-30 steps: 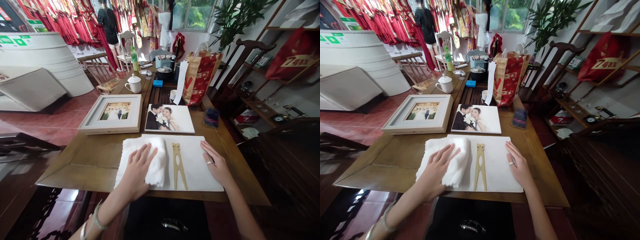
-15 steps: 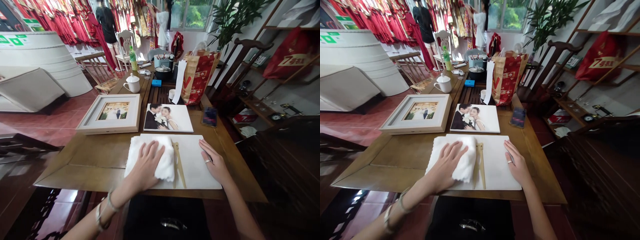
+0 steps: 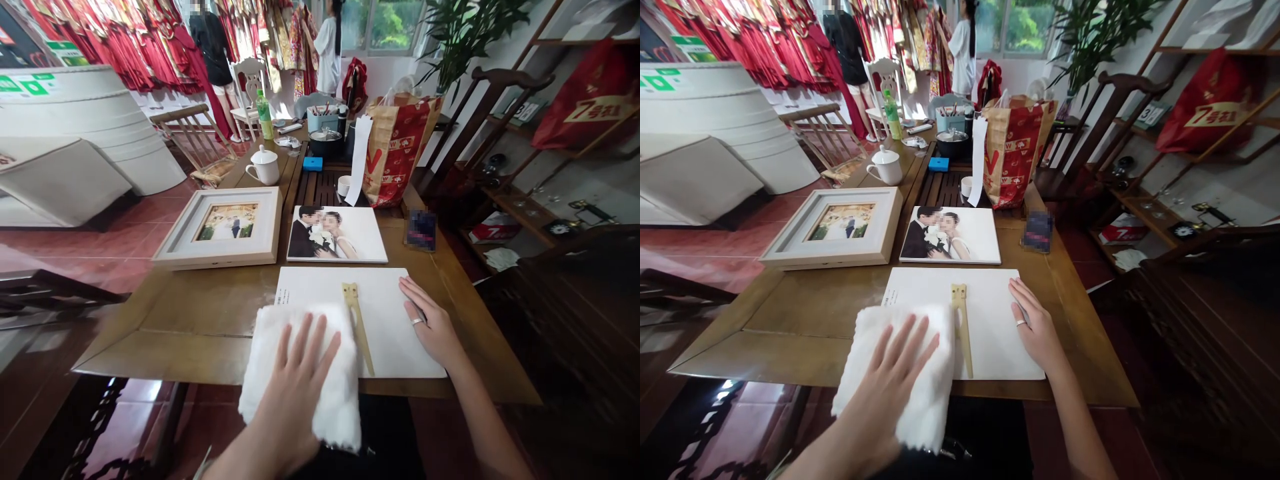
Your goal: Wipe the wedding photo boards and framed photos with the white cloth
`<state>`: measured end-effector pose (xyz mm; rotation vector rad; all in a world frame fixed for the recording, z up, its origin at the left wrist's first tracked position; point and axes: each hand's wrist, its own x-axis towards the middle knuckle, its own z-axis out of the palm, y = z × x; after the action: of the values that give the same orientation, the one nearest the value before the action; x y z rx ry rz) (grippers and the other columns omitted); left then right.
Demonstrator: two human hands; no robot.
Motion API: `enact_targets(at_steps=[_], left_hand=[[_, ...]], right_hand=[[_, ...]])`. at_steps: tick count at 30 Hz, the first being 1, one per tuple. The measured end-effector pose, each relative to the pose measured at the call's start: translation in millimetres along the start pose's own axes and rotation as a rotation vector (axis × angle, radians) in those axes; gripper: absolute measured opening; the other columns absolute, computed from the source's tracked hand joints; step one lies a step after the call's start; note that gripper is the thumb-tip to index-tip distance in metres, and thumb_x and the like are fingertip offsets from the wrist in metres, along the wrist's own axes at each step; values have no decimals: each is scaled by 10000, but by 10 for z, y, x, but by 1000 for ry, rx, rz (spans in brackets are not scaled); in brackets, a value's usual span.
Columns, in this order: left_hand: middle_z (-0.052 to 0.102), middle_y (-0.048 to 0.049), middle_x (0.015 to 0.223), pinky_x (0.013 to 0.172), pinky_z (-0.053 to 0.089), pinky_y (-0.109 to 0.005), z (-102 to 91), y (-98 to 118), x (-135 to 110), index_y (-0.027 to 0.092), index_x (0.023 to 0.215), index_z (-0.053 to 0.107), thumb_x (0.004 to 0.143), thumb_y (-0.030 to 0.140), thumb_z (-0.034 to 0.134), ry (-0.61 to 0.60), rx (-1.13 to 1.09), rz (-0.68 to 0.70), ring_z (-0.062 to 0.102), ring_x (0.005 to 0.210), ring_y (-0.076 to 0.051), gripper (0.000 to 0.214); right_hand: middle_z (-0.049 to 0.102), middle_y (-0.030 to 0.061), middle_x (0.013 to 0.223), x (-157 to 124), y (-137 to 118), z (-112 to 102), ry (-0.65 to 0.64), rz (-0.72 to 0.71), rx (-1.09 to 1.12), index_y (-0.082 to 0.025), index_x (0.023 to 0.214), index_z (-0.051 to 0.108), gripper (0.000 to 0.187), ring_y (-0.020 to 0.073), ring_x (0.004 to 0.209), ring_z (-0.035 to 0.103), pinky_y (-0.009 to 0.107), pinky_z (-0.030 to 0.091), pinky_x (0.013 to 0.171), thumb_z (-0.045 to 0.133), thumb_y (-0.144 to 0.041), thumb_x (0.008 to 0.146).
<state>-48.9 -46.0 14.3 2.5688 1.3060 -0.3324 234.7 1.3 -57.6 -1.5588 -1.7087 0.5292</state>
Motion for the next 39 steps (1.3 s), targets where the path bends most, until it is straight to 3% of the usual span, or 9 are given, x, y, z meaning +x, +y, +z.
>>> enact_targets(at_steps=[5,9,14,17,21,26,30,33,39], left_hand=[[-75,-137,1555,1100,-29,-630,61,50,-132,183,1508,74,468,171,558,-10,-68,40,-113,1392,-402,1147],[-29,-146,1562,1105,12,-616,-136,-30,249,157,1502,132,542,182,558,43,-73,-46,-96,1398,-394,1051],[84,-212,1551,1093,78,-625,-380,-178,849,104,1490,165,757,267,533,117,-67,-98,13,1407,-415,837],[105,-213,1550,1098,88,-613,-463,-205,954,89,1488,166,795,266,506,102,-84,-95,32,1407,-413,792],[39,-177,1563,1116,47,-596,-400,-94,708,110,1497,144,757,244,518,77,-131,-79,-43,1411,-383,840],[-69,-124,1559,1101,-25,-631,-40,105,220,175,1509,86,604,226,591,32,-144,26,-125,1393,-395,1037],[-92,-88,1558,1096,-45,-639,109,178,102,222,1510,37,574,228,594,35,-166,93,-119,1397,-395,1089],[-99,-85,1561,1109,-35,-614,31,207,265,204,1511,32,596,245,586,98,-181,44,-134,1404,-365,1070],[72,-160,1566,1097,44,-632,-174,188,978,159,1497,170,745,393,563,282,-91,-43,-17,1422,-380,880]], right_hand=[[463,30,1451,-5,4,3,3,7,1,-278,1364,485,421,230,1372,375,492,261,1162,426,-337,952],[466,18,1449,-2,23,9,3,0,10,-295,1359,490,415,230,1371,377,490,262,1162,429,-344,951],[463,21,1451,12,18,11,3,-7,13,-294,1358,490,413,227,1370,379,490,268,1159,427,-342,953],[461,27,1452,15,4,9,2,2,11,-285,1358,492,414,225,1371,377,487,271,1159,427,-340,952],[467,37,1448,14,-1,12,-2,6,9,-265,1353,501,417,227,1372,375,480,277,1158,429,-343,950],[471,44,1444,12,15,22,-1,-11,-3,-261,1354,500,416,225,1369,381,483,274,1158,417,-332,953],[478,48,1438,12,23,27,1,-20,-8,-254,1355,501,419,228,1367,384,472,269,1161,414,-329,952],[478,55,1438,17,27,28,5,-16,-8,-247,1349,509,418,229,1366,386,477,276,1156,416,-331,951],[475,89,1438,35,39,33,-4,-19,7,-198,1343,517,432,237,1371,377,479,292,1148,418,-340,947]])
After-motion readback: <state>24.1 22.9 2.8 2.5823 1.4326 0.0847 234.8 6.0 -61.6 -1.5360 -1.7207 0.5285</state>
